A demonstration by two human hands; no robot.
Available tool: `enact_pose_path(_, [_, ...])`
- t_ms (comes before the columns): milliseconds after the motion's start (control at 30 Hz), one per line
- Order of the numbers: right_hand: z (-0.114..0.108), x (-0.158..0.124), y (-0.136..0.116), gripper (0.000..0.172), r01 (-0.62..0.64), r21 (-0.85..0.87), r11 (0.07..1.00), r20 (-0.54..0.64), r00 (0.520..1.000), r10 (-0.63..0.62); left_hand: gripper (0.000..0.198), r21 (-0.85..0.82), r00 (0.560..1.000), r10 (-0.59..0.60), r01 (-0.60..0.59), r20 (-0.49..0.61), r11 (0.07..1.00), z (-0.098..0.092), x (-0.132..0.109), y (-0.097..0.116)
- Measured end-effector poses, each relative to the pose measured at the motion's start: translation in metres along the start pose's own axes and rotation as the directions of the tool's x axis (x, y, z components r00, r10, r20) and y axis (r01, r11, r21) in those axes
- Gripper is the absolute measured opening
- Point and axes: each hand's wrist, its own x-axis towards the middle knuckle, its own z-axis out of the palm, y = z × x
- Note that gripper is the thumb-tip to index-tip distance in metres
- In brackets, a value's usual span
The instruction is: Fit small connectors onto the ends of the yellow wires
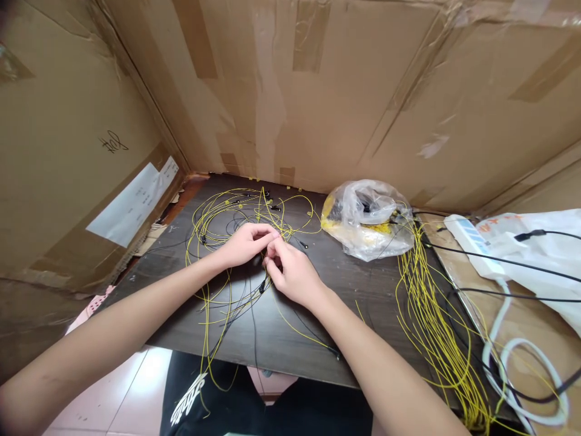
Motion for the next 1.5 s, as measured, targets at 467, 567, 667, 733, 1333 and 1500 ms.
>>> enact_pose_path(467, [-0.008, 0.003, 0.003, 0.003, -0.081, -0.108, 0.991, -0.075, 0.995, 0.073, 0.029, 0.068, 0.999, 0.041, -0.042, 0.026, 0.997, -0.002, -0.001, 0.008])
enact_pose_path(567, [-0.010, 0.003, 0.002, 0.004, -0.082, -0.106, 0.991, -0.074, 0.995, 0.074, 0.028, 0.059, 0.999, 0.027, -0.029, 0.031, 0.998, -0.002, -0.002, 0.008])
enact_pose_path(667, [-0.011, 0.003, 0.002, 0.005, -0.062, -0.106, 0.992, -0.063, 0.996, 0.055, 0.034, 0.081, 0.999, 0.042, -0.043, 0.011, 0.996, -0.002, -0.002, 0.009])
enact_pose_path(733, [-0.011, 0.003, 0.002, 0.007, -0.045, -0.120, 0.992, -0.054, 0.998, 0.039, 0.040, 0.090, 0.999, 0.049, -0.048, -0.006, 0.995, -0.001, -0.003, 0.010])
enact_pose_path(1333, [-0.026, 0.006, 0.015, 0.032, -0.097, -0.267, 0.959, -0.213, 0.976, 0.039, 0.027, 0.529, 0.887, 0.453, -0.427, 0.088, 0.734, -0.002, -0.014, 0.017])
enact_pose_path(1500, [-0.031, 0.009, 0.023, 0.033, -0.197, -0.367, 0.909, -0.229, 0.966, 0.117, 0.030, 0.599, 0.816, 0.570, -0.503, 0.092, 0.623, -0.003, -0.019, 0.025])
